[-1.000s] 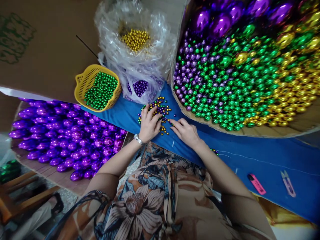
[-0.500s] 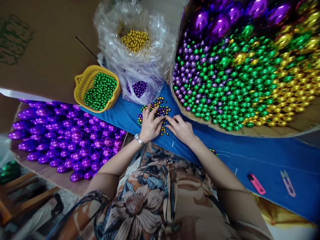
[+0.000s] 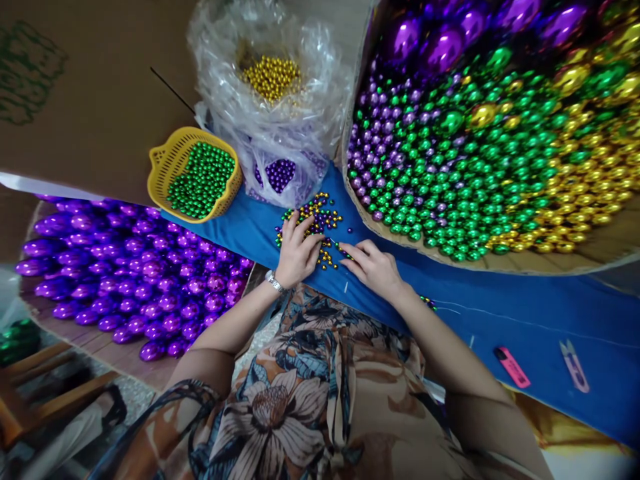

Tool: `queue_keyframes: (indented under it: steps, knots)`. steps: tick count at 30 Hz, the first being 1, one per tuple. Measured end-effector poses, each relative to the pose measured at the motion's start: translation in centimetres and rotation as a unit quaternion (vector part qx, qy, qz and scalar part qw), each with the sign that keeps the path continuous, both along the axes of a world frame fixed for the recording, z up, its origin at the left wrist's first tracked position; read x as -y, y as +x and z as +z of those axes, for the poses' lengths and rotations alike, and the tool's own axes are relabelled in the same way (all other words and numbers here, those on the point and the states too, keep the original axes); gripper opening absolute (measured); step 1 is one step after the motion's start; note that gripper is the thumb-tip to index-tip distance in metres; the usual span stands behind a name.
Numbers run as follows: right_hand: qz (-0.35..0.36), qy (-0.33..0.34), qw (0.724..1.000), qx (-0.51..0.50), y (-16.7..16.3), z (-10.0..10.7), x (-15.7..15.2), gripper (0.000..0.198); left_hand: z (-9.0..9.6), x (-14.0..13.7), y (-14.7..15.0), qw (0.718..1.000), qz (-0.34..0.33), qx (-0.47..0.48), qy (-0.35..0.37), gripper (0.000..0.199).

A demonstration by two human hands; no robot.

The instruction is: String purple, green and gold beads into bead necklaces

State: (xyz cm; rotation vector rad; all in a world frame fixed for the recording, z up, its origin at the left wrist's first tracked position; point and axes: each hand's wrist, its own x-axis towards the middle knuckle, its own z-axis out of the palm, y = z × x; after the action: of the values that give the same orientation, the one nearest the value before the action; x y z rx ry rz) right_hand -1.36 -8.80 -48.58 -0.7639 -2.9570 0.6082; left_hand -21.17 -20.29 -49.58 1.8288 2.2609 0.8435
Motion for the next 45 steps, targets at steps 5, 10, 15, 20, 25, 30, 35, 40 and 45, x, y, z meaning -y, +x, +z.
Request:
queue_keyframes:
  steps: [5,10,15,20,25,30,35,40,45]
  knots:
    - [0.018,0.0,0.999,0.03,-0.4,0.5,0.0,0.048,0.0,0.1,0.3,1.0,-0.004,-0.003,-0.018,0.022]
    - [0.029,0.009,0.998,0.058,0.2,0.8,-0.1,0.049,-0.1,0.1,0.5,1.0,-0.011,-0.004,-0.021,0.024]
    - [0.029,0.012,0.997,0.07,0.2,0.8,0.0,0.049,-0.3,0.1,0.7,0.999,-0.02,-0.007,-0.026,0.024]
    - [0.018,0.022,0.998,0.06,-0.9,0.3,0.3,0.054,-0.2,0.1,0.9,0.999,-0.031,-0.019,-0.02,0.024]
    - [0.01,0.019,1.0,0.016,-0.5,-0.2,0.2,0.05,0.2,0.2,0.5,0.999,-0.019,-0.012,-0.024,0.024]
    - [0.013,0.023,0.998,-0.05,1.1,-0.2,0.2,0.045,0.3,0.5,-0.1,1.0,-0.007,0.006,-0.006,0.022]
    - [0.035,0.029,0.997,-0.064,1.5,0.0,0.7,0.041,0.1,1.0,0.1,1.0,-0.013,0.009,0.005,0.02]
    - [0.037,0.027,0.997,-0.054,0.8,0.1,0.8,0.041,0.2,1.3,0.5,1.0,-0.016,-0.012,0.02,0.019]
    - [0.044,0.034,0.998,-0.036,0.6,0.0,0.2,0.043,0.0,1.4,0.6,0.999,-0.014,-0.023,0.021,0.019]
